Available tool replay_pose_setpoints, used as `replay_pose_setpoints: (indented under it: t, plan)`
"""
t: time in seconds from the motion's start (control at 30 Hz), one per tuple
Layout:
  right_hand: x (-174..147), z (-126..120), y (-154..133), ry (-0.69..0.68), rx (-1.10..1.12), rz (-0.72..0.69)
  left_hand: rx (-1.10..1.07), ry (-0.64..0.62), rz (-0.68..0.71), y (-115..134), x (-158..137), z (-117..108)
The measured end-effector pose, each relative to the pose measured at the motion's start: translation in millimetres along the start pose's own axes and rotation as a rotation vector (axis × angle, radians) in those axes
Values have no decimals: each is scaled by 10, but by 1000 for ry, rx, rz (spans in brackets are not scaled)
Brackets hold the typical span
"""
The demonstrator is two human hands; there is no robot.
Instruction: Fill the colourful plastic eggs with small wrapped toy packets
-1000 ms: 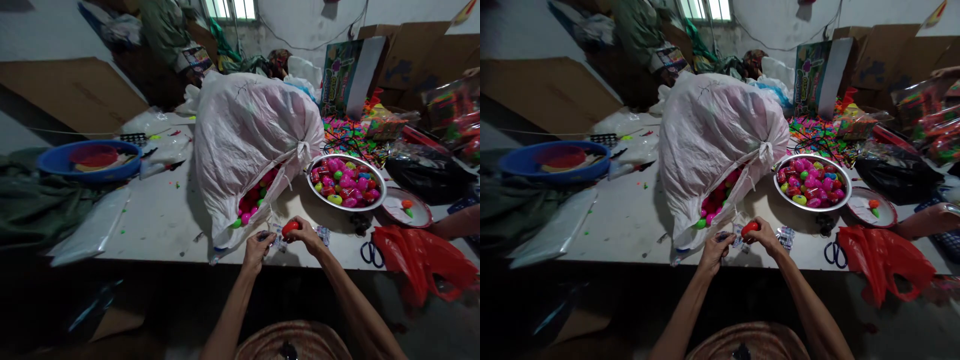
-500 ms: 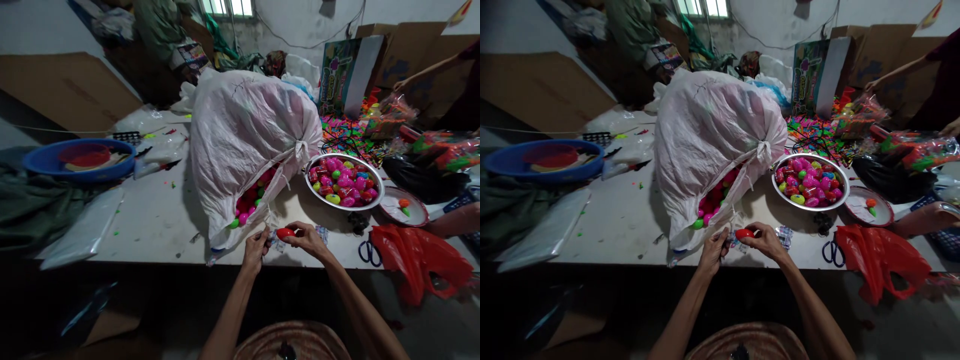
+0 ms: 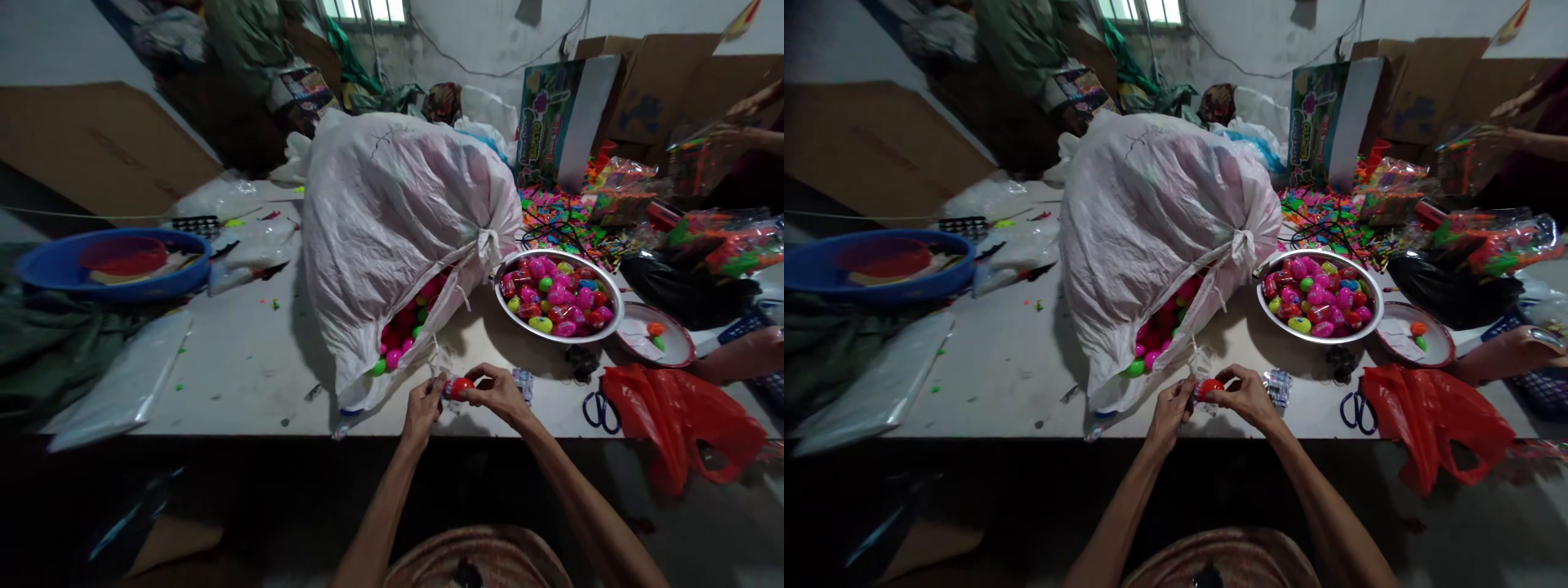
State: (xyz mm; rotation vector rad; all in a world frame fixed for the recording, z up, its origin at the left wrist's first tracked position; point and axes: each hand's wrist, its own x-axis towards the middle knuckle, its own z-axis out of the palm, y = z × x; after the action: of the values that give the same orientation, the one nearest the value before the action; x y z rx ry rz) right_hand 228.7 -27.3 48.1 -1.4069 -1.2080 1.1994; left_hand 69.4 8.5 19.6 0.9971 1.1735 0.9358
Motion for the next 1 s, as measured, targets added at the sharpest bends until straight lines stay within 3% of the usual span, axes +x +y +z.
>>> replay_pose_setpoints:
  t: [0.17, 0.37, 0.53, 0.73, 0.83, 1.0]
  plan:
    - [-44, 168, 218, 134, 178, -21, -282, 90, -96, 17, 26, 155]
    - [-29, 213, 326, 301, 161, -81, -330, 42, -169, -25, 10, 336]
    - [-2, 105, 308, 305, -64, -227, -315, -39, -211, -33, -18, 393]
    - [-21, 55, 312, 292, -205, -260, -290, -139, -269, -28, 41, 441]
    - [80, -262, 220, 379, -247, -278, -376, -189, -302, -33, 116, 394]
    - [427, -1553, -291, 803, -606, -283, -615, -79, -480, 37, 205, 137]
